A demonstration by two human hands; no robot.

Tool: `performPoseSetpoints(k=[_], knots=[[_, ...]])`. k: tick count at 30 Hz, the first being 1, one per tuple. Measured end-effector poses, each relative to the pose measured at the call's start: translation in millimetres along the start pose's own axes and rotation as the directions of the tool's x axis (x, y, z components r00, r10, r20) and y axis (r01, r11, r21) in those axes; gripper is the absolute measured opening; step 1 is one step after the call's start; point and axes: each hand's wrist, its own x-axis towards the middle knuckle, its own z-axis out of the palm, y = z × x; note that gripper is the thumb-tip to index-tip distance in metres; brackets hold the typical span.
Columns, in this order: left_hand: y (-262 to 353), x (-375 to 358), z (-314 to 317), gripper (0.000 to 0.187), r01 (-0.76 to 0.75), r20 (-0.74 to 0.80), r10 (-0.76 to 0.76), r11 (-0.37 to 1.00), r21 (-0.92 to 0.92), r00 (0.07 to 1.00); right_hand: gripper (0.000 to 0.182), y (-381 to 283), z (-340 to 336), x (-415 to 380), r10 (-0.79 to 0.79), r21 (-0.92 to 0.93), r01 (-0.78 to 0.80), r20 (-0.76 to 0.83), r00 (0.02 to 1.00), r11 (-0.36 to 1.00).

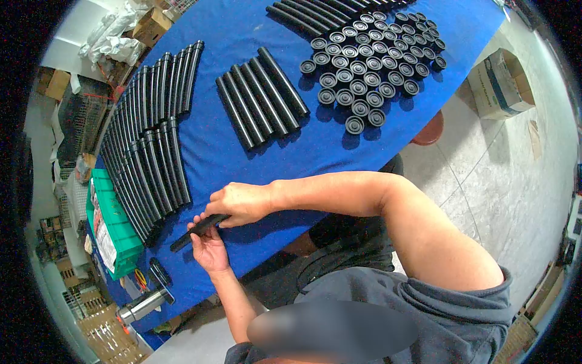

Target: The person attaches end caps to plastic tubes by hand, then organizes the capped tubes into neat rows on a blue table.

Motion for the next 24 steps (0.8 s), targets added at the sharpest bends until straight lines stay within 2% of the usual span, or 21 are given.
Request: performPoseSetpoints(k=[1, 3, 5, 6, 10, 11, 12, 13, 18, 22, 24], knots=[[-0.6, -0.2, 0.2, 0.032, -0.011, -0.002, 0.011, 1.000, 0.018, 1.000, 0.036, -3.4, -5.5, 3.0, 0.158, 0.124, -0.170, 0.098, 0.983, 0.978], [-1.7, 0.3, 3.2, 0.032, -0.032, -0.003, 0.033, 0.998, 0.056, 0.999, 0.038, -10.9, -16.2, 9.6, 0.408, 0.302, -0.507, 0.336, 0.849, 0.807], [-1.7, 0.9, 8.8, 0.031, 0.000, -0.064, 0.001, 1.000, 0.016, 0.998, 0.038, 5.0, -0.5, 0.1, 0.196, 0.113, -0.204, 0.080, 0.977, 0.972], [-1.3, 1.4, 10.3, 0.031, 0.014, -0.093, -0.014, 1.000, -0.004, 0.996, 0.038, 7.1, 1.9, -0.6, 0.054, -0.015, -0.055, -0.027, 0.998, 0.998], [0.4, -0.9, 4.6, 0.027, -0.001, -0.086, 0.002, 1.000, 0.014, 0.996, 0.037, 12.9, 4.4, 3.0, -0.015, 0.097, 0.021, -0.065, 0.998, 0.995], [0.5, -1.3, 5.4, 0.026, 0.001, -0.072, 0.002, 0.999, 0.040, 0.997, 0.036, 11.9, 1.2, 4.4, 0.186, 0.226, -0.193, 0.052, 0.981, 0.955], [0.2, -1.4, 7.5, 0.026, 0.002, -0.056, 0.002, 0.998, 0.067, 0.998, 0.035, 2.8, -10.2, 8.8, 0.358, 0.321, -0.403, 0.191, 0.914, 0.857], [-0.3, -1.7, 8.9, 0.026, -0.007, -0.042, 0.011, 0.996, 0.088, 0.999, 0.034, -3.0, -17.2, 10.6, 0.494, 0.376, -0.597, 0.339, 0.800, 0.709], [-4.9, 0.9, 13.7, 0.028, -0.033, 0.002, 0.033, 0.991, 0.132, 0.999, 0.035, 6.7, -19.2, 6.6, 0.430, 0.382, -0.483, 0.221, 0.875, 0.787], [17.6, -16.4, 6.2, 0.026, -0.144, -0.127, 0.135, 0.987, -0.067, 0.983, 0.035, 11.6, -29.3, 9.8, 0.463, 0.406, -0.506, 0.207, 0.862, 0.761], [45.1, -30.5, -1.4, 0.025, -0.173, -0.099, 0.175, 0.984, 0.030, 0.980, 0.033, 15.6, -33.2, 9.8, 0.461, 0.403, -0.516, 0.232, 0.857, 0.756]])
